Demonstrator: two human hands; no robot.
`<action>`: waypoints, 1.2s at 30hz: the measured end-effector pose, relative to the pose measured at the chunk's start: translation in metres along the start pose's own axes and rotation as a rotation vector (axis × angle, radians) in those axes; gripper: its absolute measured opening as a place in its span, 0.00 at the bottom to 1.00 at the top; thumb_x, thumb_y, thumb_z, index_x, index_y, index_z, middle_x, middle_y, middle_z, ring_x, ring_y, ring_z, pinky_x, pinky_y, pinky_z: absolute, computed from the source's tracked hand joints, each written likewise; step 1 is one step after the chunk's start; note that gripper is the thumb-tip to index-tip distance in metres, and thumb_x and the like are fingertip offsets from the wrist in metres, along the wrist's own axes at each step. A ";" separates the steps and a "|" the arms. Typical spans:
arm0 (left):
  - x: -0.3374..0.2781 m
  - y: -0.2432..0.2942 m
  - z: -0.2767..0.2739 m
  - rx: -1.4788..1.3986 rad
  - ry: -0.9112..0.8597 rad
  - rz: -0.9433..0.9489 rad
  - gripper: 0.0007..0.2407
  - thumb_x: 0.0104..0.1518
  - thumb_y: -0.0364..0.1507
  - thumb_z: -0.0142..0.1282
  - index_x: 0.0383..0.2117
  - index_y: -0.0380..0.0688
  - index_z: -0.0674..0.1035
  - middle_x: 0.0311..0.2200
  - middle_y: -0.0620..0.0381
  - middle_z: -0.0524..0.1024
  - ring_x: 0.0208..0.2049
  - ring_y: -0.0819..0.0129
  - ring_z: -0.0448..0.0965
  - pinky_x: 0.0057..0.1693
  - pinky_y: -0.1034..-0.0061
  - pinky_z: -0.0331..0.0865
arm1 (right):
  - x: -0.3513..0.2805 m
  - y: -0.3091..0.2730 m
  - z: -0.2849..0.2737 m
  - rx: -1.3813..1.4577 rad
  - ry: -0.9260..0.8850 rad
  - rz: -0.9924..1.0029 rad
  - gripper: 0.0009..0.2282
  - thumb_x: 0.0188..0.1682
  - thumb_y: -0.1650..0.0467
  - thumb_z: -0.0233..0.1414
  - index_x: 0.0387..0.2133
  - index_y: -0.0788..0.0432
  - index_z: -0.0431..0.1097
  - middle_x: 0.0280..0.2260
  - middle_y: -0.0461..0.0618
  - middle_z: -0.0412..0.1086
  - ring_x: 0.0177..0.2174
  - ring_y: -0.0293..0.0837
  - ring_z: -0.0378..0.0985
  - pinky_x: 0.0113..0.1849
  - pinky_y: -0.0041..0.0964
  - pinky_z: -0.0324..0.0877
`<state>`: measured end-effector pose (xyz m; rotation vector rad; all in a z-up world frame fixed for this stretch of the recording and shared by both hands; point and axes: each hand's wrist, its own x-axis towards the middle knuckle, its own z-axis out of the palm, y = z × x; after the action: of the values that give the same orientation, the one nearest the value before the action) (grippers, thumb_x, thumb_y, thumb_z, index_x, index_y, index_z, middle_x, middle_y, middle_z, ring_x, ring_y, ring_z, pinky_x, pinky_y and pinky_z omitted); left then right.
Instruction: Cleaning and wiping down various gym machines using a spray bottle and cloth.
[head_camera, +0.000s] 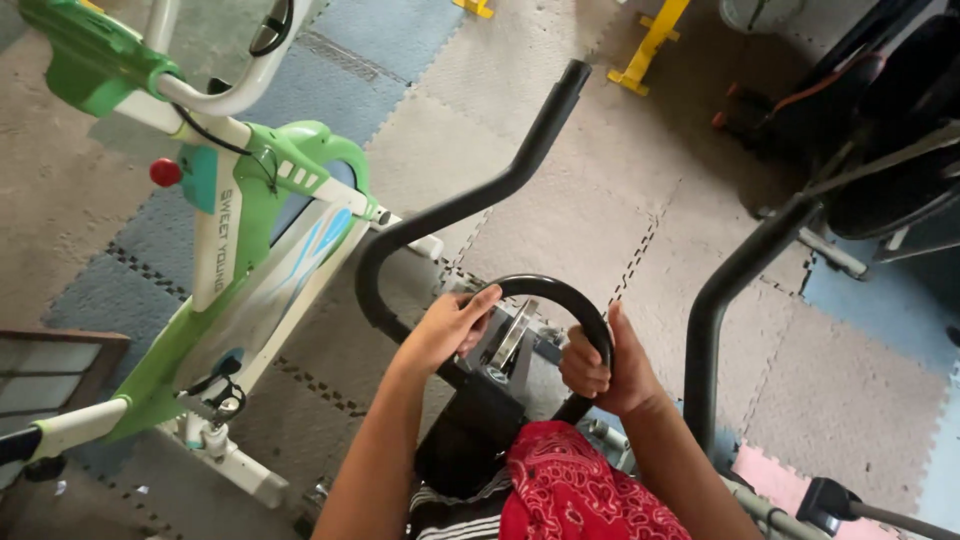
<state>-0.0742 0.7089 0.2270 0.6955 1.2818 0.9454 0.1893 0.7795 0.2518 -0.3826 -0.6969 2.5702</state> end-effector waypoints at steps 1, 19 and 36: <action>0.000 0.000 0.003 0.028 0.072 -0.012 0.23 0.57 0.52 0.56 0.18 0.46 0.73 0.12 0.66 0.64 0.13 0.78 0.62 0.22 0.78 0.56 | 0.001 -0.001 0.000 0.054 0.002 0.066 0.29 0.55 0.46 0.39 0.17 0.56 0.57 0.11 0.42 0.52 0.12 0.37 0.52 0.18 0.32 0.52; -0.007 0.012 -0.026 0.364 0.383 0.136 0.29 0.54 0.57 0.52 0.15 0.39 0.76 0.13 0.59 0.69 0.19 0.74 0.68 0.29 0.72 0.65 | 0.039 0.005 0.048 -0.207 0.549 0.112 0.28 0.54 0.49 0.41 0.10 0.53 0.52 0.07 0.41 0.47 0.08 0.37 0.47 0.15 0.35 0.46; -0.001 0.013 -0.107 0.394 0.505 0.147 0.27 0.57 0.52 0.56 0.12 0.40 0.75 0.10 0.59 0.68 0.15 0.74 0.68 0.25 0.71 0.62 | 0.135 0.020 0.040 -0.125 0.204 0.218 0.30 0.56 0.49 0.40 0.08 0.54 0.54 0.06 0.43 0.50 0.06 0.40 0.50 0.11 0.35 0.48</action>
<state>-0.1815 0.7062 0.2201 0.8971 1.9171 1.0374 0.0511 0.8134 0.2544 -0.7897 -0.7792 2.6441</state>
